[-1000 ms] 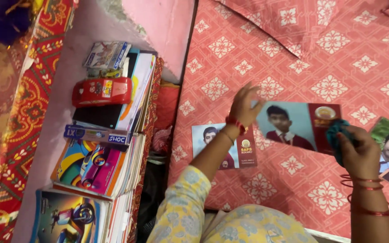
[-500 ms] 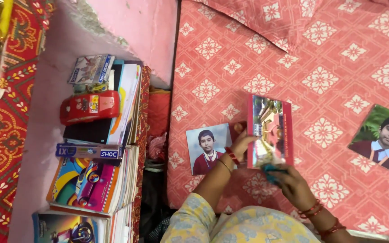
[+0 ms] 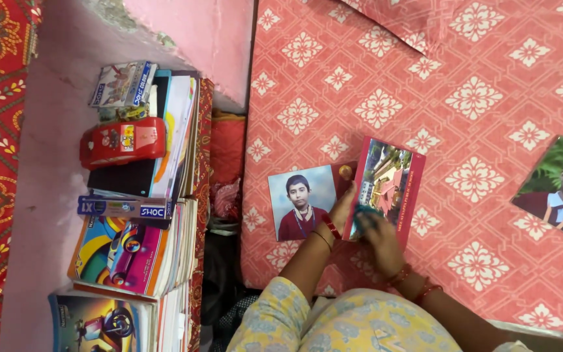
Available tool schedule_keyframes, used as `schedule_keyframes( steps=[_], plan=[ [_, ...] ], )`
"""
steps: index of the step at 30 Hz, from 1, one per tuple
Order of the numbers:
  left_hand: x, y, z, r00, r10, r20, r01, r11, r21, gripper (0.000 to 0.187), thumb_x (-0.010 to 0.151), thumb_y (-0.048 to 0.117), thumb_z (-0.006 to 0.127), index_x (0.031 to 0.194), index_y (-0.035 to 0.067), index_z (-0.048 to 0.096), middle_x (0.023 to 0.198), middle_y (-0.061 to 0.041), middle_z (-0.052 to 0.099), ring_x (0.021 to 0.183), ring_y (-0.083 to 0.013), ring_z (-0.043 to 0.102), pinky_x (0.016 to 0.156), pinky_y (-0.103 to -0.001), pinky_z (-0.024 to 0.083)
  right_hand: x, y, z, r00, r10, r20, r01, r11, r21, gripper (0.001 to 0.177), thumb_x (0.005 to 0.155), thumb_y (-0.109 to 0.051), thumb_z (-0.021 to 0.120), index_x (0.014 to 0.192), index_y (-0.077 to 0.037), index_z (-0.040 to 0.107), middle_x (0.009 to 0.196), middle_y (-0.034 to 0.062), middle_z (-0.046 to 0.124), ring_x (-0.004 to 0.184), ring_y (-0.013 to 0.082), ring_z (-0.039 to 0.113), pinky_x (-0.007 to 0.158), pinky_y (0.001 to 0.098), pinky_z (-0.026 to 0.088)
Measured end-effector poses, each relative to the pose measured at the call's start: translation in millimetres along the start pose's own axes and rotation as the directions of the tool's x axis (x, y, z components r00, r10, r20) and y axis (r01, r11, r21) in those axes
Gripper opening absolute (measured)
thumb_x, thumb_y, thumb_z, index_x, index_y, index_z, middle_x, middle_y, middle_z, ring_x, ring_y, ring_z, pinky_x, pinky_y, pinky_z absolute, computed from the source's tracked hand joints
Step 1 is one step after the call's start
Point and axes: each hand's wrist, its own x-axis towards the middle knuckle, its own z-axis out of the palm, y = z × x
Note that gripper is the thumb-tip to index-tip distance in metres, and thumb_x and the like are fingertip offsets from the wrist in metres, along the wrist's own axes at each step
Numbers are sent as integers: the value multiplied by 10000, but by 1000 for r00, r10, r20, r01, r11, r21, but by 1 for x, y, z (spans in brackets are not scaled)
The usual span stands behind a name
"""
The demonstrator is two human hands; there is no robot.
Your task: Organizing school folders and cleaning them with a cloth.
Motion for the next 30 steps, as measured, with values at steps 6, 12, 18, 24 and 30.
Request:
schedule_keyframes(
  steps=[6, 12, 18, 24, 30],
  plan=[
    [68, -61, -58, 967, 185, 177, -206, 972, 111, 611, 1087, 563, 421, 1310, 7, 539, 1193, 3, 627, 1102, -100, 579, 981, -281, 446, 65, -37, -21, 997, -81, -11, 78, 982, -171, 300, 1052, -163, 543, 1251, 9, 687, 955, 252, 657, 778, 341, 616, 706, 447, 502],
    [42, -32, -26, 949, 222, 222, -284, 909, 304, 545, 950, 94, 645, 1477, 30, 521, 1275, -77, 649, 1117, -168, 595, 985, -338, 476, 122, -26, -52, 730, 626, -275, -362, 695, 621, 325, 1010, -306, 566, 1187, -40, 508, 790, 94, 564, 579, 266, 507, 523, 442, 425],
    [35, -25, -23, 946, 246, 213, -295, 924, 243, 683, 868, -10, 580, 1528, 86, 432, 1366, -31, 613, 1232, -149, 579, 1051, -305, 458, 105, 4, 8, 866, -475, -157, 316, 763, -564, 377, 1043, -203, 548, 1359, -62, 700, 1143, 183, 665, 1016, 303, 642, 862, 362, 533],
    [39, -30, -30, 953, 227, 200, -289, 878, 381, 608, 932, 13, 606, 1522, 54, 462, 1314, -58, 624, 1148, -171, 587, 1007, -328, 478, 148, 5, -41, 847, 365, -386, -281, 924, 258, 418, 1029, -352, 610, 1172, 41, 634, 1006, 175, 649, 822, 256, 590, 760, 416, 472],
    [50, -44, -41, 953, 227, 203, -283, 903, 323, 611, 944, 7, 607, 1538, 57, 471, 1286, -68, 640, 1101, -163, 600, 970, -328, 490, 152, -38, -30, 783, 581, -223, -390, 737, 552, 385, 1059, -332, 610, 1136, 44, 601, 872, 139, 508, 710, 269, 462, 624, 446, 376]
  ],
)
